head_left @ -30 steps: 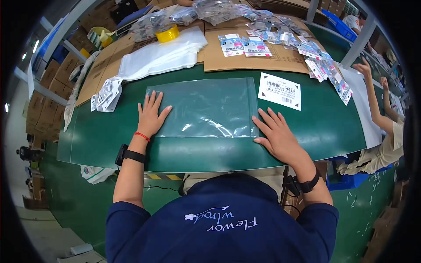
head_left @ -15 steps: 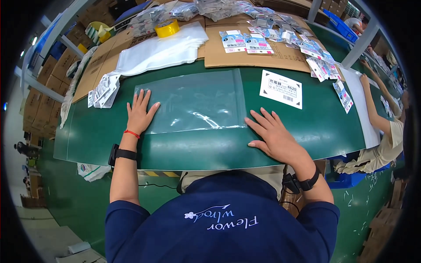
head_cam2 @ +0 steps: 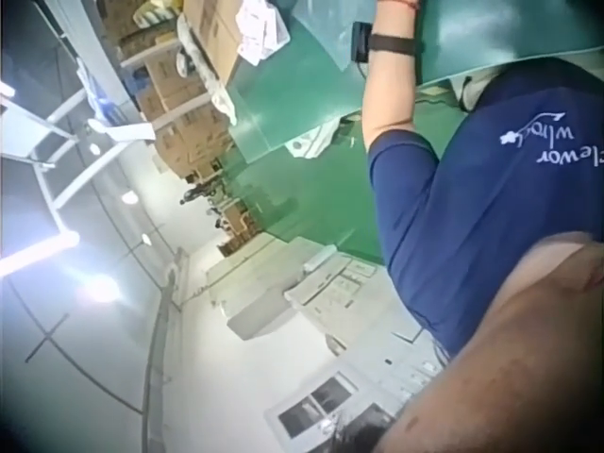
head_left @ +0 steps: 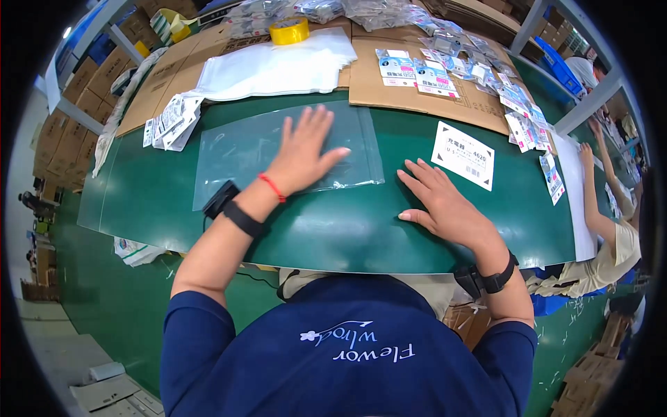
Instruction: The person spreads a plastic bag on the table, fills it with small packaged chargers one by one, and inserts a paper label. They then seal the bag by hand and set the completed package aside.
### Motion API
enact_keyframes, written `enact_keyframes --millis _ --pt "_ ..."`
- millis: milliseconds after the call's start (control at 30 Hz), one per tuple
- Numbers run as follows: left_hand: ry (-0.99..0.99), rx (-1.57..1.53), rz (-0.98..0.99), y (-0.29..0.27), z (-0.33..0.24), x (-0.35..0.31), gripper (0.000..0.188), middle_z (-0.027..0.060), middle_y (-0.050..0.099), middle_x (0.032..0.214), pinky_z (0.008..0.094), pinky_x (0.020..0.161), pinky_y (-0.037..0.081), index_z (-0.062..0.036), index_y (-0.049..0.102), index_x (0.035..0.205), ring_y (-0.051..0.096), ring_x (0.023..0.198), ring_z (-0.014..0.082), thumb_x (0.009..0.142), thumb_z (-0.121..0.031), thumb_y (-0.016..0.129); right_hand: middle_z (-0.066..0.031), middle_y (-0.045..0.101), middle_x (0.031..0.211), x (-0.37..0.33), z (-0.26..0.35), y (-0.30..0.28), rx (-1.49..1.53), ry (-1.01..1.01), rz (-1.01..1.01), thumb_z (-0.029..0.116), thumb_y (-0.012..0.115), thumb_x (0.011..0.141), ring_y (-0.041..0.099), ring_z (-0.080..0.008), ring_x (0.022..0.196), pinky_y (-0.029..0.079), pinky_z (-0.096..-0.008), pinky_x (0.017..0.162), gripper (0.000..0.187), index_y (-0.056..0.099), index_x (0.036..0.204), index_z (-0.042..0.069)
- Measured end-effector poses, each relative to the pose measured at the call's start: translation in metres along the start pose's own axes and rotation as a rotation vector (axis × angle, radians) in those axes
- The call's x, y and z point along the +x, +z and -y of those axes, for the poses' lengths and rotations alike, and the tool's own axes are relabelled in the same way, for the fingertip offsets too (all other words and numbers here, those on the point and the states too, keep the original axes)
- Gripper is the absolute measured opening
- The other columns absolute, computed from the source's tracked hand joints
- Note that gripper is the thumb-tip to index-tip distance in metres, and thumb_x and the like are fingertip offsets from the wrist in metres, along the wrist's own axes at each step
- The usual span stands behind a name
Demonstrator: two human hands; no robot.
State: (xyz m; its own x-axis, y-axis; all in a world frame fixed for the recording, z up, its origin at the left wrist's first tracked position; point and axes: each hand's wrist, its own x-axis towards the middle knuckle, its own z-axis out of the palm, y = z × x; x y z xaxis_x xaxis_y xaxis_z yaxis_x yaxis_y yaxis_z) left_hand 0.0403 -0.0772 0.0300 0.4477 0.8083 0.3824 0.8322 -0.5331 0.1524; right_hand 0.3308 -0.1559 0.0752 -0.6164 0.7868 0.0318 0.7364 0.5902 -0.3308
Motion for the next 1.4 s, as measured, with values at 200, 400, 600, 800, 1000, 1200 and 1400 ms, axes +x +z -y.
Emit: enact_keyframes --millis 200,400,600,800,1000,1200,1400 --pt "0.181 -0.156 0.126 0.024 -0.071 -0.003 0.072 0.0203 0.031 0.145 0.0538 0.110 0.016 -0.0007 0.033 0.139 0.027 0.135 0.0377 0.088 -0.046 0.054 -0.0185 0.036 0.142 0.009 -0.018 0.011 1.074 0.298 -0.157 0.027 0.060 0.090 0.040 -0.0292 0.128 0.041 -0.0384 0.099 0.066 0.029 0.141 0.002" --pt "0.208 -0.337 0.131 0.010 -0.081 -0.003 0.076 0.0216 0.029 0.145 0.0529 0.110 0.017 0.0003 0.031 0.140 0.028 0.134 0.0391 0.084 -0.042 0.062 -0.0133 0.051 0.126 0.020 -0.017 0.008 1.752 0.573 -0.301 0.019 0.061 0.090 0.056 -0.0149 0.104 0.051 -0.0243 0.074 0.066 0.026 0.142 0.000" --pt "0.219 -0.254 0.176 0.005 -0.081 -0.001 0.079 0.0226 0.029 0.144 0.0567 0.108 0.018 -0.0069 0.031 0.141 0.027 0.133 0.0427 0.080 -0.044 0.066 -0.0036 0.059 0.095 0.031 -0.040 0.010 1.283 0.400 -0.059 0.017 0.060 0.089 0.054 -0.0075 0.076 0.044 -0.0182 0.059 0.063 0.028 0.142 0.003" --pt "0.193 -0.235 0.193 -0.003 -0.072 0.004 0.076 0.0229 0.032 0.142 0.0583 0.107 0.019 -0.0161 0.036 0.141 0.029 0.132 0.0439 0.079 -0.046 0.067 -0.0013 0.059 0.086 0.023 -0.038 -0.004 1.366 0.455 -0.376 0.014 0.063 0.087 0.051 -0.0056 0.065 0.039 -0.0173 0.054 0.062 0.032 0.140 0.004" --pt "0.248 -0.218 0.296 -0.003 -0.066 0.024 0.069 0.0227 0.036 0.139 0.0564 0.106 0.022 -0.0175 0.046 0.134 0.031 0.130 0.0437 0.076 -0.048 0.068 -0.0014 0.057 0.088 0.026 -0.041 0.008 1.427 0.502 -0.182 0.012 0.063 0.087 0.051 -0.0050 0.070 0.040 -0.0182 0.055 0.057 0.037 0.138 0.005" --pt "0.230 -0.187 0.185 0.010 -0.058 0.026 0.065 0.0217 0.037 0.139 0.0557 0.107 0.023 -0.0166 0.051 0.130 0.030 0.131 0.0423 0.077 -0.050 0.067 -0.0015 0.055 0.094 0.026 -0.046 0.000 1.088 0.480 -0.213 0.012 0.060 0.088 0.049 -0.0034 0.077 0.042 -0.0182 0.060 0.057 0.036 0.139 0.006" --pt "0.290 -0.172 0.152 0.021 -0.046 0.039 0.067 0.0214 0.036 0.140 0.0555 0.107 0.024 -0.0170 0.050 0.131 0.031 0.132 0.0402 0.078 -0.055 0.063 -0.0095 0.057 0.114 0.033 -0.044 0.001 0.374 0.141 -0.434 0.017 0.062 0.086 0.054 -0.0202 0.103 0.044 -0.0314 0.087 0.051 0.045 0.134 0.008"
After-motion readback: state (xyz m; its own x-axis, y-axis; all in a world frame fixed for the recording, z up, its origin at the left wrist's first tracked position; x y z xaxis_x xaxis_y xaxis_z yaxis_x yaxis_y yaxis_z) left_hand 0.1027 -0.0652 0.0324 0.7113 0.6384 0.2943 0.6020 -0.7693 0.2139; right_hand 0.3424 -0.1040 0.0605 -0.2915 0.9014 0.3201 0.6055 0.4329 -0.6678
